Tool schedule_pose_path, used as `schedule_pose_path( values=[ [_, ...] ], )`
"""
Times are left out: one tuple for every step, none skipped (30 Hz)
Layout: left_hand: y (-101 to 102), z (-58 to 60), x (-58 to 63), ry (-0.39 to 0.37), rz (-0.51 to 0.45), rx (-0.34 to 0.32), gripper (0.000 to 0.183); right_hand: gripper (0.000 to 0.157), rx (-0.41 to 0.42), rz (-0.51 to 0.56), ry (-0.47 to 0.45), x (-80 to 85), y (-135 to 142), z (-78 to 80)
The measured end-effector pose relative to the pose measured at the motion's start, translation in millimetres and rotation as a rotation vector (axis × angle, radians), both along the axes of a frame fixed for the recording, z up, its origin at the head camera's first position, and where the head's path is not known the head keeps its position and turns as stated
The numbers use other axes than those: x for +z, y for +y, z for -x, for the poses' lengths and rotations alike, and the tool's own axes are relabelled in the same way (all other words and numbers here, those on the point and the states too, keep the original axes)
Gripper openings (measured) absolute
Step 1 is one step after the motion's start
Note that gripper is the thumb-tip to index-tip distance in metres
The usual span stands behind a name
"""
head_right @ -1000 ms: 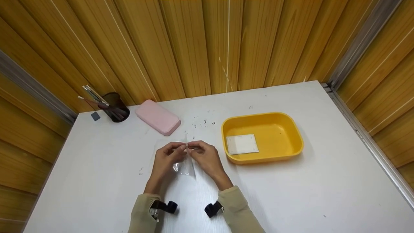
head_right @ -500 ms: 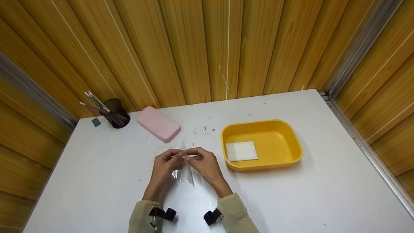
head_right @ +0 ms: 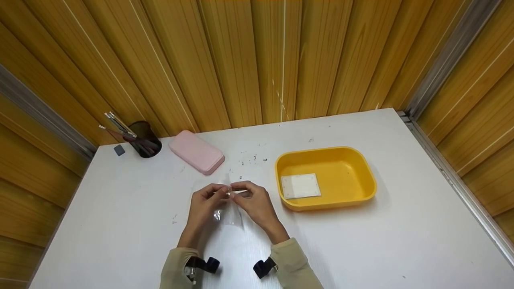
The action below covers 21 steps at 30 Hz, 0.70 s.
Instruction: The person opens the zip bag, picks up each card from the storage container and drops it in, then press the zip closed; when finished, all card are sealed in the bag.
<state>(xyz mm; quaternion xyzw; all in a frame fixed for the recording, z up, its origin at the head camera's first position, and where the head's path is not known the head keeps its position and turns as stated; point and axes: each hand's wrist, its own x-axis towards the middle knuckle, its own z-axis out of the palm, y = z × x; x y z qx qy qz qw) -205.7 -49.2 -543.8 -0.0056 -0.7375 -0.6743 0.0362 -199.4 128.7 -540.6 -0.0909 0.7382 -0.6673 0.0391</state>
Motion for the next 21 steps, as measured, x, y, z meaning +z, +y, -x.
schedule_pose_path(
  values=[
    [0.3, -0.4, 0.4, 0.007, 0.005, 0.006, 0.016, 0.032, 0.002, -0.004, 0.000, 0.3, -0.4, -0.3],
    [0.4, -0.9, 0.9, 0.014, 0.009, 0.011, 0.016, 0.033, 0.006, -0.008, 0.001, 0.6, -0.7, -0.5],
    [0.5, -1.2, 1.6, 0.020, 0.010, 0.013, 0.015, 0.034, 0.011, -0.009, 0.003, 0.9, -0.9, -0.6],
    [0.3, -1.4, 1.9, 0.029, 0.013, 0.012, 0.015, 0.035, 0.017, -0.009, 0.006, 1.3, -1.1, -0.6],
    [0.0, -1.5, 2.3, 0.034, 0.020, 0.012, 0.014, 0.035, 0.023, -0.005, 0.006, 1.7, -1.2, -0.7],
    [-0.5, -1.4, 2.5, 0.041, 0.028, 0.010, 0.014, 0.036, 0.029, -0.002, 0.008, 2.1, -1.1, -0.7],
    [-1.0, -1.4, 2.4, 0.047, 0.036, 0.006, 0.014, 0.035, 0.035, 0.001, 0.008, 2.5, -0.8, -0.7],
    [-1.7, -1.3, 2.5, 0.054, 0.041, 0.000, 0.013, 0.035, 0.039, 0.004, 0.008, 2.6, -0.4, -0.6],
    [-2.2, -1.2, 2.6, 0.060, 0.048, -0.004, 0.013, 0.034, 0.041, 0.009, 0.006, 2.7, 0.1, -0.4],
    [-2.9, -1.3, 2.9, 0.069, 0.055, -0.006, 0.012, 0.032, 0.044, 0.018, 0.001, 2.5, 0.7, -0.2],
    [-3.3, -1.3, 3.2, 0.074, 0.060, -0.005, 0.012, 0.030, 0.045, 0.028, -0.003, 2.4, 1.2, -0.1],
    [-3.7, -1.3, 3.4, 0.082, 0.063, -0.003, 0.012, 0.028, 0.045, 0.035, -0.006, 1.9, 1.8, 0.0],
    [-4.0, -1.4, 3.6, 0.089, 0.066, -0.001, 0.011, 0.026, 0.044, 0.045, -0.009, 1.6, 2.2, 0.0],
    [-4.2, -1.5, 4.0, 0.092, 0.068, 0.003, 0.011, 0.024, 0.043, 0.051, -0.013, 1.2, 2.5, 0.0],
    [-4.4, -1.7, 4.3, 0.095, 0.066, 0.007, 0.011, 0.023, 0.043, 0.055, -0.018, 0.7, 2.6, 0.1],
    [-4.5, -1.8, 4.4, 0.096, 0.061, 0.010, 0.011, 0.022, 0.044, 0.058, -0.022, 0.2, 2.7, 0.2],
    [-4.5, -1.8, 4.0, 0.097, 0.054, 0.012, 0.011, 0.021, 0.044, 0.057, -0.023, -0.1, 2.6, 0.1],
    [-4.3, -1.8, 3.8, 0.097, 0.045, 0.012, 0.012, 0.020, 0.044, 0.057, -0.022, -0.2, 2.5, 0.1],
    [-4.0, -1.8, 3.7, 0.095, 0.032, 0.012, 0.012, 0.020, 0.044, 0.057, -0.020, -0.3, 2.2, 0.2],
    [-3.6, -1.8, 3.3, 0.090, 0.015, 0.013, 0.012, 0.019, 0.042, 0.054, -0.015, -0.4, 1.8, 0.3],
    [-3.0, -2.2, 3.4, 0.087, -0.007, 0.011, 0.013, 0.018, 0.039, 0.053, -0.008, -0.6, 1.2, 0.4]
  ],
)
